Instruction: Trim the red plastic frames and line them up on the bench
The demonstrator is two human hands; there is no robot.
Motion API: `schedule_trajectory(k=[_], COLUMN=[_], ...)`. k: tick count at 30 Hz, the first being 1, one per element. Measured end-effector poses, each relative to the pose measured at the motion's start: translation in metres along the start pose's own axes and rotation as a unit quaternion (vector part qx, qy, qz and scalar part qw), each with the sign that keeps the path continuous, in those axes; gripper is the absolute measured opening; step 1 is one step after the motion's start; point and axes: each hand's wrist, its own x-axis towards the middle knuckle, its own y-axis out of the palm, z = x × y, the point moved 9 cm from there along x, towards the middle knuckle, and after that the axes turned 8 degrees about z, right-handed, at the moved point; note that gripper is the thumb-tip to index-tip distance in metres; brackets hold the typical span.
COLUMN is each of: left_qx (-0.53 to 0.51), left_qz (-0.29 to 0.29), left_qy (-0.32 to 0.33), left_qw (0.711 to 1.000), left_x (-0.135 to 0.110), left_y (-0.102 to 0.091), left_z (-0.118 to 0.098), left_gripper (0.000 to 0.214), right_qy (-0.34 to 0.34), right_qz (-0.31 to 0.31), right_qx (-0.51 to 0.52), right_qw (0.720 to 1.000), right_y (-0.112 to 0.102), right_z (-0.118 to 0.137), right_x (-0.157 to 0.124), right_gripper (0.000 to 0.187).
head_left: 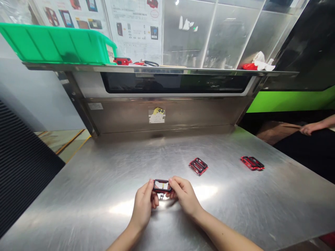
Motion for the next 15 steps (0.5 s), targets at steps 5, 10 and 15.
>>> schedule_trajectory(k=[5, 10, 15], left_qx=[-0.001, 0.071, 0.312], left_qz=[0.002, -0.019, -0.035], left_qy=[-0.009, 0.012, 0.182], left_qw=[1.0, 0.997, 0.932], left_x=[0.001, -0.001, -0.01], left_y=[0.001, -0.006, -0.006], left_z=[0.002, -0.003, -0.041], left_gripper=[0.052, 0.048, 0.04], right_qy=[0.036, 0.078, 0.106], right_qz=[-0.003, 0.005, 0.033], right_qx=[0.027, 0.04, -0.045], right_qw=[0.999, 0.996, 0.993], right_y=[0.0, 0.002, 0.005], right_z=[-0.006, -0.013, -0.019], right_x=[0.002, 0.003, 0.008], right_gripper=[0.058, 0.057, 0.056])
